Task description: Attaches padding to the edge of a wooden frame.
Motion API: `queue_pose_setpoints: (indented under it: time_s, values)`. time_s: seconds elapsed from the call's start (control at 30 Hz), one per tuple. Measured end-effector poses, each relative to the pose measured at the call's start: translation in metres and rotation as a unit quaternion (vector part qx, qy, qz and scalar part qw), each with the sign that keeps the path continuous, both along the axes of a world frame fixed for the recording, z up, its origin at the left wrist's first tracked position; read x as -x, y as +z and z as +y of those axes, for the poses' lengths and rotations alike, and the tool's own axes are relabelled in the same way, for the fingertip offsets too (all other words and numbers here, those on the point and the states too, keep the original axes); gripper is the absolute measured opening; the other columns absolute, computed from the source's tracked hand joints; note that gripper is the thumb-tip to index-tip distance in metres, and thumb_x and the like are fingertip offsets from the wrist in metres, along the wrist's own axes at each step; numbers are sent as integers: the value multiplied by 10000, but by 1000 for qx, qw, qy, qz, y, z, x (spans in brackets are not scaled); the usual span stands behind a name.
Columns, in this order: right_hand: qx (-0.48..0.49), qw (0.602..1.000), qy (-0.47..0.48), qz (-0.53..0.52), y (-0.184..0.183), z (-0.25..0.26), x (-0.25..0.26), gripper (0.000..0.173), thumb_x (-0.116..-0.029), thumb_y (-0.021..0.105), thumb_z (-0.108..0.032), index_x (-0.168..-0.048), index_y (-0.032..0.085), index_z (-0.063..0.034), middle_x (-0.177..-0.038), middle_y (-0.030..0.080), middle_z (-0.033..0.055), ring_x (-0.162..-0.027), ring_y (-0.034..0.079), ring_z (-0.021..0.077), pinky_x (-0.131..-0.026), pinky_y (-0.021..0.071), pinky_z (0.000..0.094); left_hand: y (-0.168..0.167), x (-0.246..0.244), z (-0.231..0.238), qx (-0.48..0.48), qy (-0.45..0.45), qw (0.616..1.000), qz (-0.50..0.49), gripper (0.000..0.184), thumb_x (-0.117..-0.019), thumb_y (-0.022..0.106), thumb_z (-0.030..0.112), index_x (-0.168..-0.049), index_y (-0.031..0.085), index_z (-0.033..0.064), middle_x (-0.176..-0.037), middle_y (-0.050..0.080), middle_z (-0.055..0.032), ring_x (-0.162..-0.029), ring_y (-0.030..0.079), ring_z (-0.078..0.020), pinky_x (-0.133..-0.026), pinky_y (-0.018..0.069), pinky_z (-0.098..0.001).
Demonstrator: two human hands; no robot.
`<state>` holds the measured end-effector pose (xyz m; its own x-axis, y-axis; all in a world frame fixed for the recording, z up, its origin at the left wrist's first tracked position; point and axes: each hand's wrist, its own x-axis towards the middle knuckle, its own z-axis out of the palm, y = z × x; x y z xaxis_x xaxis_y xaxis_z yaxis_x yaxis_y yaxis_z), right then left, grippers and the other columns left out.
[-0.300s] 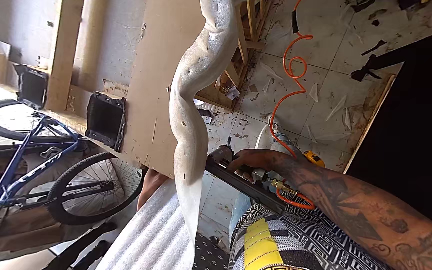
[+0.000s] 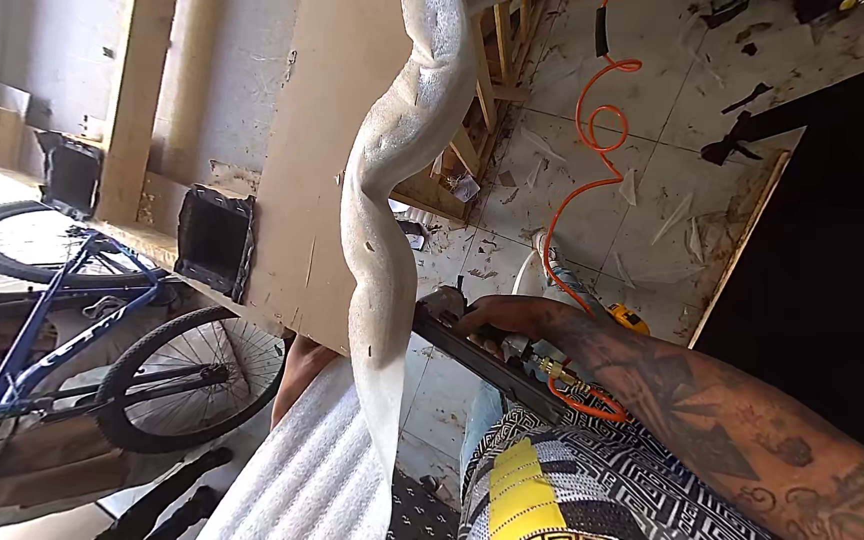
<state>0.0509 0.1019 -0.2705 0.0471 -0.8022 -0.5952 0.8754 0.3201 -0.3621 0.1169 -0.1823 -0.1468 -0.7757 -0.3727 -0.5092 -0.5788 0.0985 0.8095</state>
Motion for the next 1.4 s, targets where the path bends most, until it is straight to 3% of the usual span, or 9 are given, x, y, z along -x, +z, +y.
queue_pose_setpoints:
  time_s: [0.13,0.2,0.27,0.33,0.4,0.5,0.6,1.03,1.4]
  values:
    - [-4,999,-35,2,5,-6,9,298,-1028,533,-371,-861,592,-131,-637,556,-12,-495,542,70,-476,492,228,-5,-6,0,23,34,999,-29,302,-924,412,-162,-967,575,89,-745,671,163,-704,616,137,-698,533,-71]
    - [-15,999,-32,4,6,0,9,296,-1026,551,-382,-903,599,-117,-643,560,-1,-486,544,82,-470,500,242,-43,-42,-6,-43,-29,998,-40,184,-1034,402,-60,-1162,528,-100,-881,622,-15,-779,594,34,-741,505,-124]
    - [-36,999,-33,15,5,10,11,319,-1008,612,-417,-980,599,-99,-673,564,10,-493,556,97,-490,535,263,-105,-91,10,-120,-185,972,75,352,-1054,485,98,-1263,482,-187,-991,700,-180,-842,706,-140,-689,581,-255]
    - [-61,997,-31,23,-3,23,10,350,-986,647,-437,-987,593,-91,-679,569,16,-500,568,107,-508,550,275,-61,-95,85,-71,-165,978,-102,515,-982,679,260,-1393,552,-23,-1199,721,-127,-1054,723,-235,-912,619,-414]
    - [-64,998,-21,8,-11,35,3,332,-993,631,-434,-954,602,-105,-689,571,8,-513,570,98,-518,545,259,-30,-97,124,-5,-128,990,-62,601,-937,720,402,-1350,593,-16,-1191,731,-101,-1022,741,-228,-892,644,-417]
    - [-49,999,1,-14,-8,37,-12,308,-1035,567,-399,-925,607,-114,-666,576,-4,-509,566,75,-501,522,228,-11,-78,127,69,24,996,58,480,-1058,456,335,-1195,601,-102,-969,756,-106,-833,745,-185,-803,624,-365]
    - [-11,1000,24,-10,-7,24,-19,294,-1025,576,-393,-909,606,-124,-677,588,-6,-514,575,76,-508,534,236,-13,-65,117,95,97,982,134,355,-1055,430,244,-1107,562,-81,-798,735,-48,-743,738,-136,-767,624,-304]
    - [-19,999,-27,11,-2,4,-3,291,-1022,578,-390,-926,605,-118,-674,581,-2,-514,562,75,-501,515,231,-17,-71,103,141,70,971,181,306,-1055,383,112,-996,626,-63,-762,756,-71,-692,760,-182,-718,656,-341]
    - [-15,997,-38,63,2,-11,38,274,-1004,598,-380,-952,607,-112,-681,584,-2,-526,561,82,-504,502,245,-16,-65,82,36,102,977,183,524,-1111,204,247,-938,640,16,-755,763,-85,-683,766,-240,-699,664,-403]
